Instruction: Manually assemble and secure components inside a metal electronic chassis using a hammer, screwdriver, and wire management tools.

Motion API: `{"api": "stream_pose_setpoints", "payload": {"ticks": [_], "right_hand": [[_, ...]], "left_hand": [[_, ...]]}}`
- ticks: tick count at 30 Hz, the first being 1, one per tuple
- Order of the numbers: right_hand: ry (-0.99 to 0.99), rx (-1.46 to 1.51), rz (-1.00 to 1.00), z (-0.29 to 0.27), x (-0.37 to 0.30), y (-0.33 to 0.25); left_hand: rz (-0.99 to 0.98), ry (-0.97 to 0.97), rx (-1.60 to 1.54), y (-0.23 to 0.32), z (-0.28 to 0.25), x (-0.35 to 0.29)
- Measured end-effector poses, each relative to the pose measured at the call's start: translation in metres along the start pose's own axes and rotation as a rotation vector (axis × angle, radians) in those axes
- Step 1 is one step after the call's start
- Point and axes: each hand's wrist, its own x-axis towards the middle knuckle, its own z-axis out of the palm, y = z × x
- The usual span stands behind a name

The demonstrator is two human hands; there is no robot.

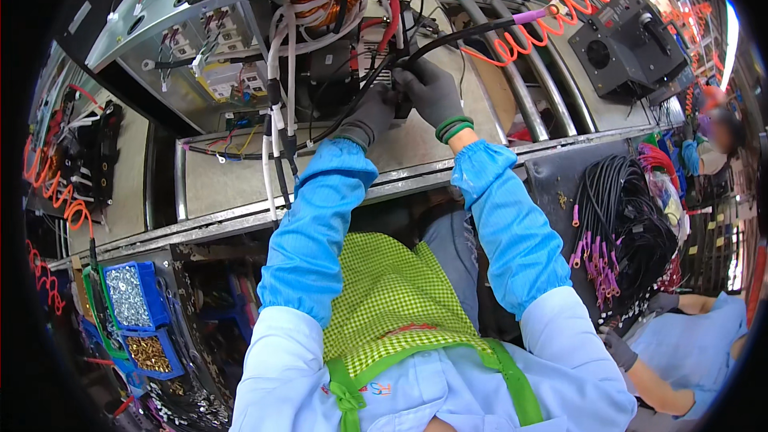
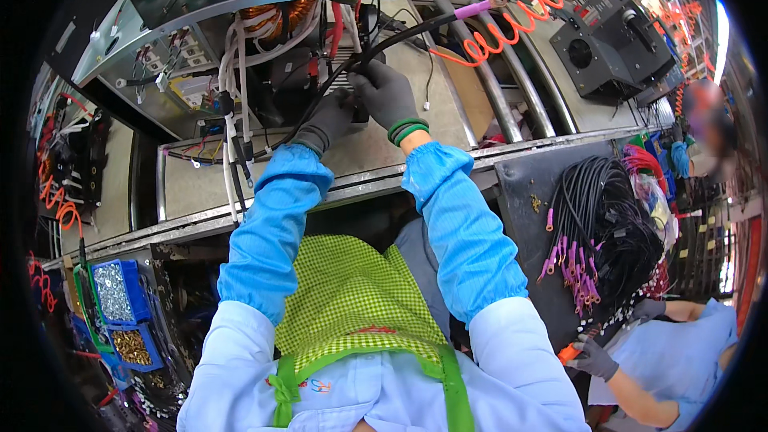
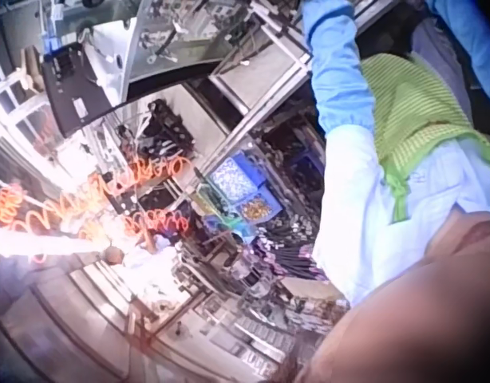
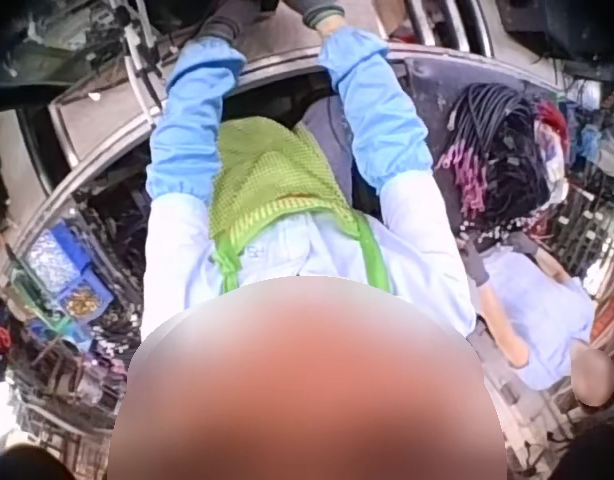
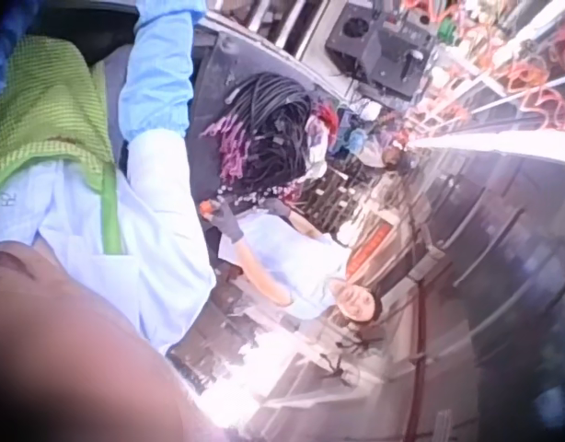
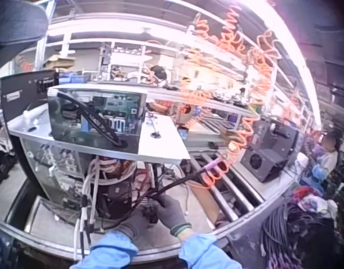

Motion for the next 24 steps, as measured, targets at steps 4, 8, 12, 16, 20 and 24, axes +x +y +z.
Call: {"api": "stream_pose_setpoints", "payload": {"ticks": [4, 8, 12, 16, 20, 24], "right_hand": [[-0.006, 0.085, 0.001, 0.010, -0.001, -0.009], [0.065, 0.099, -0.047, 0.009, -0.003, 0.001], [0.049, 0.166, 0.009, 0.013, 0.006, 0.004], [-0.029, -0.012, -0.073, 0.010, 0.013, 0.007], [0.020, -0.262, -0.169, 0.013, 0.016, 0.000], [-0.057, -0.311, -0.094, 0.015, 0.019, -0.009]], "left_hand": [[0.111, 0.060, 0.010, -0.027, -0.001, 0.003], [0.102, 0.049, 0.000, -0.015, -0.007, -0.001], [0.040, -0.061, -0.051, -0.005, -0.017, -0.007], [0.172, 0.023, 0.058, -0.018, -0.009, -0.003], [0.074, -0.004, 0.046, -0.024, -0.009, 0.000], [0.194, 0.082, -0.065, -0.058, 0.006, 0.012]]}}
